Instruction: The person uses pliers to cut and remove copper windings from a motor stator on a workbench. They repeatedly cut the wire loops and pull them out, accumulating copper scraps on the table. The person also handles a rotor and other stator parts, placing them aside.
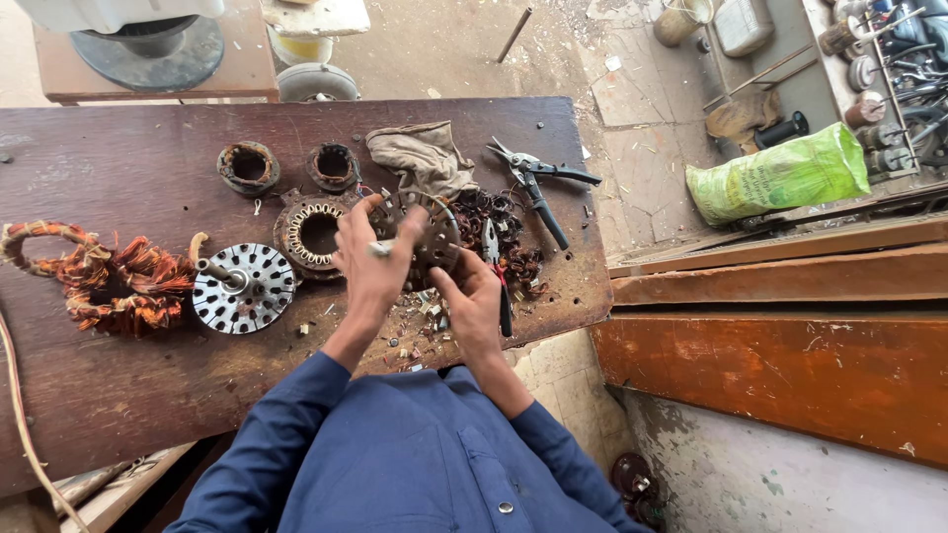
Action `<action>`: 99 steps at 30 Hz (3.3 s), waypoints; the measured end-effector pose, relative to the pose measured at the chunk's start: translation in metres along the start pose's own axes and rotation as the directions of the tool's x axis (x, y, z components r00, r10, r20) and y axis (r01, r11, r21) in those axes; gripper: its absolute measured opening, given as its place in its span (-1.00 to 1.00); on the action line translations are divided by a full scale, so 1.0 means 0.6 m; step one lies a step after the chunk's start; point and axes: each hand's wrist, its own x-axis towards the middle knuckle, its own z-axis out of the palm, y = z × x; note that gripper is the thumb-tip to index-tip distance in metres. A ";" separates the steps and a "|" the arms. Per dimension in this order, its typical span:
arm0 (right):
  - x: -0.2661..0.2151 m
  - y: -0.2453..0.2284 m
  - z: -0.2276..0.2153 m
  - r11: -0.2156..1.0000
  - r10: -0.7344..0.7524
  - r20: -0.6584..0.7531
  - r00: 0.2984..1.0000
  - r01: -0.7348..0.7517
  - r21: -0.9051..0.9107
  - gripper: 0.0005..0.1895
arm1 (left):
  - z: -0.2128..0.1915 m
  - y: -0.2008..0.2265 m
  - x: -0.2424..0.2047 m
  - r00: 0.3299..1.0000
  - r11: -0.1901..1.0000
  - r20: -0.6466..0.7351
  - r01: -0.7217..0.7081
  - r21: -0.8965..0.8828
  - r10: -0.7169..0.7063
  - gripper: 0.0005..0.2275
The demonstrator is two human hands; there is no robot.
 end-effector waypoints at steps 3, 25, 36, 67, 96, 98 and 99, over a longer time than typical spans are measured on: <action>0.009 0.006 -0.018 0.986 0.073 -0.032 0.997 -0.067 0.152 -0.65 | -0.005 0.011 0.005 0.998 0.997 0.054 -0.043 0.058 0.040 -0.35; 0.009 0.002 -0.006 0.997 -0.070 0.007 0.997 0.071 -0.038 -0.31 | 0.035 -0.010 -0.009 0.974 0.777 -0.035 0.156 -0.610 -0.223 -0.41; 0.009 0.002 0.007 0.981 0.072 -0.188 0.979 -0.036 0.190 -0.41 | 0.051 -0.033 -0.008 0.970 0.784 -0.023 0.181 -0.594 -0.242 -0.41; 0.015 -0.018 -0.027 0.912 -0.268 0.022 0.963 0.261 -0.316 -0.76 | 0.034 -0.054 0.017 0.702 0.357 0.536 0.705 -0.613 -0.468 -0.60; 0.016 0.014 -0.015 0.983 -0.045 0.121 0.992 0.065 -0.170 -0.67 | 0.046 -0.075 0.009 0.793 0.350 0.426 0.585 -0.731 -0.436 -0.66; 0.014 0.017 -0.016 0.981 -0.111 0.137 0.984 0.131 -0.145 -0.68 | 0.047 -0.074 0.008 0.776 0.338 0.469 0.615 -0.712 -0.423 -0.64; 0.012 0.019 -0.018 0.988 -0.121 0.153 0.981 0.133 -0.073 -0.69 | 0.047 -0.073 0.007 0.773 0.318 0.483 0.618 -0.719 -0.412 -0.63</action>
